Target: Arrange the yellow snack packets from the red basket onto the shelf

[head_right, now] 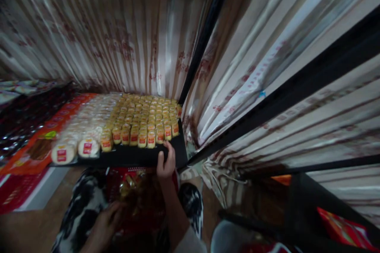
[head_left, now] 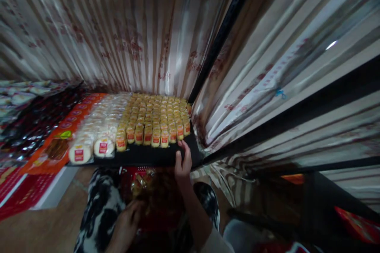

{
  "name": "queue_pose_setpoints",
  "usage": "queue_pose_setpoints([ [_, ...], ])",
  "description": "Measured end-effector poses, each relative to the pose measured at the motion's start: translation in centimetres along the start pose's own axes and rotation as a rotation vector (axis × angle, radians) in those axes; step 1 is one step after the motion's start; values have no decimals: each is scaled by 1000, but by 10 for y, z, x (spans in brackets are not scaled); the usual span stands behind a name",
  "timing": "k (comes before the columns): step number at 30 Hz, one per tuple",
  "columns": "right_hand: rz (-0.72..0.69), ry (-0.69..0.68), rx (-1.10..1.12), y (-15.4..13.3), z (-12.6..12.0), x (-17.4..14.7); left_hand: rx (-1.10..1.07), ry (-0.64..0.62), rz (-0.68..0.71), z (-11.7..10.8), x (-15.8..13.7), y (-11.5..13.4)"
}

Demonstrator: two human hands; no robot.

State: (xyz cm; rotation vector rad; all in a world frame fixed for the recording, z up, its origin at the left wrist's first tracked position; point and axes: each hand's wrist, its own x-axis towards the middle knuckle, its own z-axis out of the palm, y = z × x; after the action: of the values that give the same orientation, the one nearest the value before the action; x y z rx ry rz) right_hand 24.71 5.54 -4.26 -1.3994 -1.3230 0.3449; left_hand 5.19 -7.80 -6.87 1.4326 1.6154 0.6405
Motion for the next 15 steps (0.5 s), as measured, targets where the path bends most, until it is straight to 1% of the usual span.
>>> queue_pose_setpoints([
  [3,63,-281,41,-8,0,-57,-115,-47,-47,16,20,-6],
  [5,147,-482,2,-1,5,-87,-176,-95,-78,28,35,-9],
  [7,259,-630,-79,14,11,-110,-246,-106,-142,39,47,-16],
  [9,335,-721,-164,32,16,-126,-269,-121,-229,48,56,-27],
  [11,403,-783,-192,48,20,-136,-277,-131,-348,54,62,-39],
  [13,441,-802,-194,59,25,-142,-269,-133,-446,59,69,-48],
  [15,469,-797,-181,64,33,-143,-267,-123,-502,64,77,-51],
])
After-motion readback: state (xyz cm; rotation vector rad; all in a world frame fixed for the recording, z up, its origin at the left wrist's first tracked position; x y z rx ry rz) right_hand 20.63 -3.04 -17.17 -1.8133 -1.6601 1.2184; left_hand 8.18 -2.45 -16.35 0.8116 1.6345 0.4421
